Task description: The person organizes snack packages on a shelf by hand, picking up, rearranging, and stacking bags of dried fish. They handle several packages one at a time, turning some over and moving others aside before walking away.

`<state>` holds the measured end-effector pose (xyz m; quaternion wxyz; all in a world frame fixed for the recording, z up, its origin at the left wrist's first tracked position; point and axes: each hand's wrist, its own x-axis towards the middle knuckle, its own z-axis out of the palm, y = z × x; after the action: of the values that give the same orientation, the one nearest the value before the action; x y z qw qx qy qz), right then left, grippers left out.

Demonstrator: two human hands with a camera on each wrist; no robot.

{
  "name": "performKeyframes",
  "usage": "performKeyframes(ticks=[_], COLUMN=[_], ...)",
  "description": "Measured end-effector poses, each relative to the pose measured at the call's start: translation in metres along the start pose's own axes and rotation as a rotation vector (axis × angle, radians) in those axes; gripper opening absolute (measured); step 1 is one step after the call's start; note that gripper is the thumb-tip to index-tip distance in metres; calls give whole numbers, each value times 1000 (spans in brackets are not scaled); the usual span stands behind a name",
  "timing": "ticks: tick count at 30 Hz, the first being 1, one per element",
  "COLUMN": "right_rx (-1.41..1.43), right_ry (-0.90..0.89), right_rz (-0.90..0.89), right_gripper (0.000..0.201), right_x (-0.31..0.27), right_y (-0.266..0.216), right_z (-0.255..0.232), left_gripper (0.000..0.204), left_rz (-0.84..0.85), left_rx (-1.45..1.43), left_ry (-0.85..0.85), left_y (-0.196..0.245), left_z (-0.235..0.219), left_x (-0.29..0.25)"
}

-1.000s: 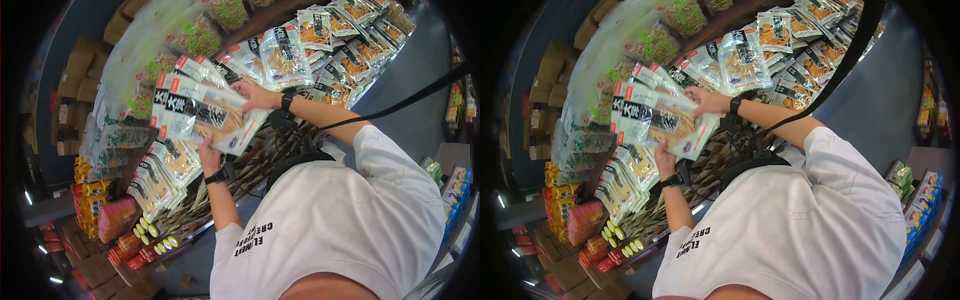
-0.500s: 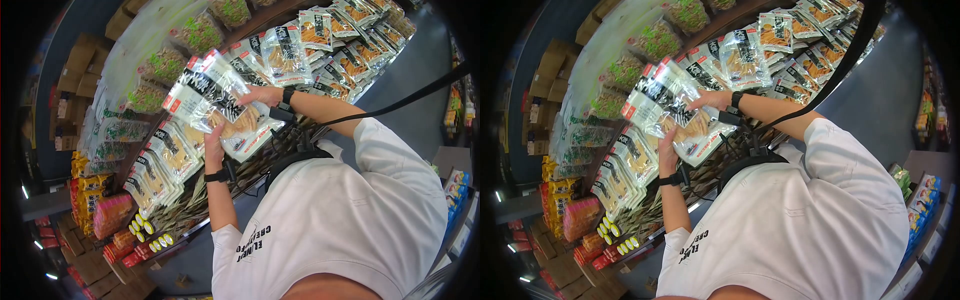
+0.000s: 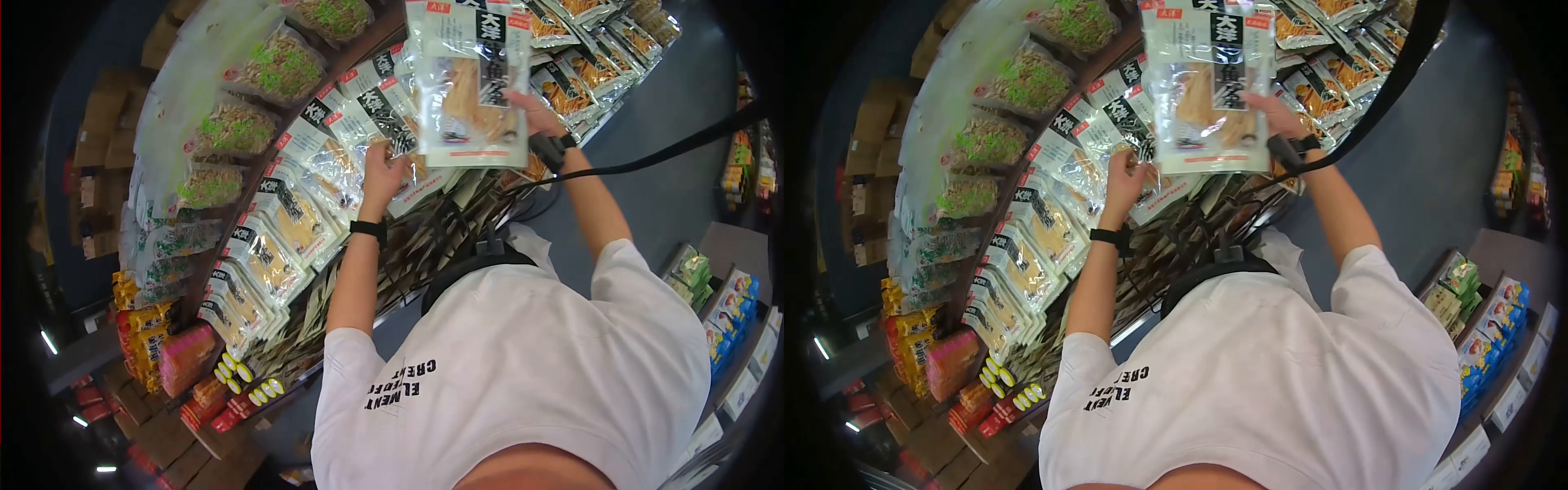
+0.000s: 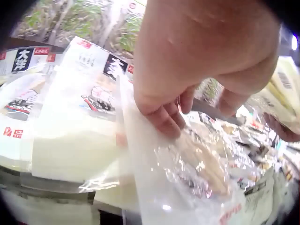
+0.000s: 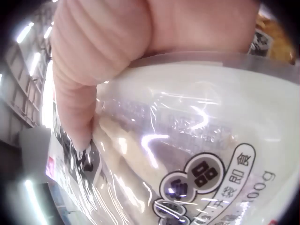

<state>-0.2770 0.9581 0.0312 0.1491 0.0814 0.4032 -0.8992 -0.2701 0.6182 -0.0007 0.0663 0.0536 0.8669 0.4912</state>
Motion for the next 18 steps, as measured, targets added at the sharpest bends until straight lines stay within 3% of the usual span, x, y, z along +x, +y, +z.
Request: performKeyframes(ticks=[2, 5, 9, 12, 18], right_rx=[-160, -171, -182, -152, -298], right_ry=[39, 77, 14, -58, 18], right_rz=[-95, 16, 59, 94, 55], right_gripper=[45, 47, 51, 55, 60], right_x=[-2, 0, 39, 80, 112], right_y=[-23, -35, -26, -6, 15], right_z=[-25, -47, -59, -48, -21], left_gripper=[45, 51, 56, 53, 49], left_rz=[281, 197, 243, 178, -37], left_rx=[382, 640, 1001, 1046, 1097], left_ry=[99, 61, 19, 35, 172], left_y=[11, 34, 34, 24, 22], left_z=[3, 10, 13, 6, -1], left_x=[-6, -18, -17, -13, -6])
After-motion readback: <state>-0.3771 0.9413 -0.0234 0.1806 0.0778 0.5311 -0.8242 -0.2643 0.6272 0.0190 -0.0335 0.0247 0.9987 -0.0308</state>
